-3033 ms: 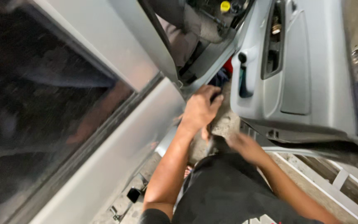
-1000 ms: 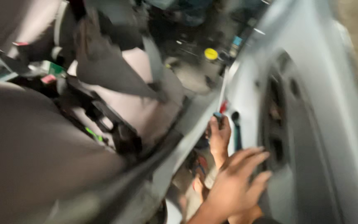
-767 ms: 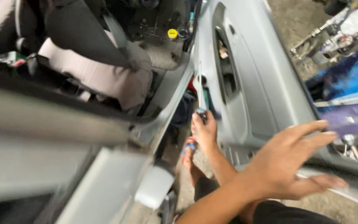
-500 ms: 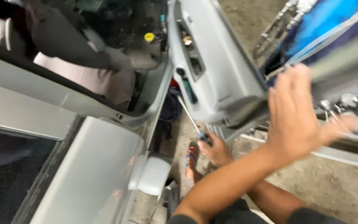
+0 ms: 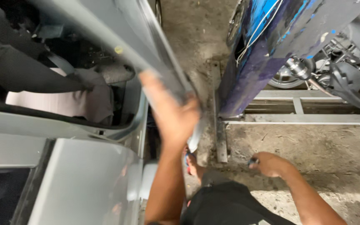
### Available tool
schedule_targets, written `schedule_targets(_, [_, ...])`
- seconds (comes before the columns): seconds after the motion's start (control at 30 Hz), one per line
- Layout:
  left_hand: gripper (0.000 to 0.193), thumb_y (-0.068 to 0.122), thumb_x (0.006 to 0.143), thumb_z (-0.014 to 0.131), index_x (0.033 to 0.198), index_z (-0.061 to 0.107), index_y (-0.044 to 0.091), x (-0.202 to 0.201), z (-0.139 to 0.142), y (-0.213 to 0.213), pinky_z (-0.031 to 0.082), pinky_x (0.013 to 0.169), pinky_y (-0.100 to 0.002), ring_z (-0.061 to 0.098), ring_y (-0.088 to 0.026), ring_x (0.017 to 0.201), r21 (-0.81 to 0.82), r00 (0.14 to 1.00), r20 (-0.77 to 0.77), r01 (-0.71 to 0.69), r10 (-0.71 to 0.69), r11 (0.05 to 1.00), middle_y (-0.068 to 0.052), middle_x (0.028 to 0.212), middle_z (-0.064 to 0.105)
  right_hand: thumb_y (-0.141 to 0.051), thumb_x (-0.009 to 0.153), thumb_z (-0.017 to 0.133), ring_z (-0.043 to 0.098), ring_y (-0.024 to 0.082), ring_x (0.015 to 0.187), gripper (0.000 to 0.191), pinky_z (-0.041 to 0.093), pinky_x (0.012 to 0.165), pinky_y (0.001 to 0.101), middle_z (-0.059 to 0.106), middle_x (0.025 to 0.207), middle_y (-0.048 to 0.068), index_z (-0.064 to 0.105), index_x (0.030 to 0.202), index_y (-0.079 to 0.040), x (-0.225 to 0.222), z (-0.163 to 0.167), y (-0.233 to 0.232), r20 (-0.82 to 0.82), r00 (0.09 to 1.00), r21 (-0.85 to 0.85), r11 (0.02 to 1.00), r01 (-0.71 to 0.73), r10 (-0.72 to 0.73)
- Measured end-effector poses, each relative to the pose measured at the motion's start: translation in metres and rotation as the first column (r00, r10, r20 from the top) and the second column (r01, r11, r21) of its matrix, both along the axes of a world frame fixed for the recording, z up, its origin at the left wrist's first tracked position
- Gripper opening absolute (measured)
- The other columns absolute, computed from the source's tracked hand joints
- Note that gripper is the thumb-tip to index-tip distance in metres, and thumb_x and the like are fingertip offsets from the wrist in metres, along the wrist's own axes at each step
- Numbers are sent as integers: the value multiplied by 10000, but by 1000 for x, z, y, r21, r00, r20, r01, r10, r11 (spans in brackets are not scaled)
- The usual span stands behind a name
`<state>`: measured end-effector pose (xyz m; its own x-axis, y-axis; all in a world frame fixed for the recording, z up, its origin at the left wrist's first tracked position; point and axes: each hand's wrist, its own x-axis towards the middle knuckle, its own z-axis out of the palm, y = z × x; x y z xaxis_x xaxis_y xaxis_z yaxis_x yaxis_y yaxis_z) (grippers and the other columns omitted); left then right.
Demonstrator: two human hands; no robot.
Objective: The person sits on the workshop floor with a car HVAC blower assembly on their lap, unscrews fasteners with a screwdriver, and separates the blower fan housing from the unit. They briefly walk to a nearby car and return, then continue unscrewing and prying components apart.
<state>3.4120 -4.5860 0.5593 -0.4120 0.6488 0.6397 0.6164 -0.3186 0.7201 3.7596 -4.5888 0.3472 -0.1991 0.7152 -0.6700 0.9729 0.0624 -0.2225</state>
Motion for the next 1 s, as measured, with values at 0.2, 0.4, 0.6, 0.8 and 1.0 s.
schedule_targets(0.2, [946,477,1016,689,1668,63,197,-125,-75,-53,42,1353,-506,42,-304,1606,123,627,-254,-734,736,668,-147,1730,83,-319,938,698,589,154,593,405,478,559,337,706,784,133,682,1250,-63,-38,-9,74,-479,801,129,874,469,-359])
schedule_targets(0.4, [949,232,1065,781,1685,63,188,-246,-129,-23,354,1297,-427,316,-283,1602,408,156,-188,-886,970,222,-150,1685,192,-243,830,786,633,177,794,575,511,702,343,723,1012,118,610,1316,9,-113,-25,209,-733,637,181,834,522,-239])
schedule_targets(0.6, [502,103,976,703,1393,430,51,-114,-184,189,429,1164,-442,495,-376,1381,75,933,-244,-253,264,965,-214,1455,473,-193,811,812,637,268,1223,667,485,1028,372,681,1278,209,563,1389,26,-180,-37,367,-803,596,381,755,534,-17])
schedule_targets(0.8, [323,49,915,668,1235,657,2,-60,-211,376,502,1044,-413,652,-365,1189,-270,963,175,248,-206,931,-205,1255,670,-169,798,786,657,254,1177,716,501,1019,358,677,1283,184,523,1439,11,-190,0,468,-821,568,373,708,599,-48])
schedule_targets(1.0, [326,100,927,676,1241,645,18,-27,-238,552,554,936,-369,702,-281,1060,-312,856,421,448,-300,838,-168,1161,699,-161,810,771,625,230,1190,722,470,1045,341,655,1310,167,491,1451,17,-179,10,545,-892,438,268,653,709,-110])
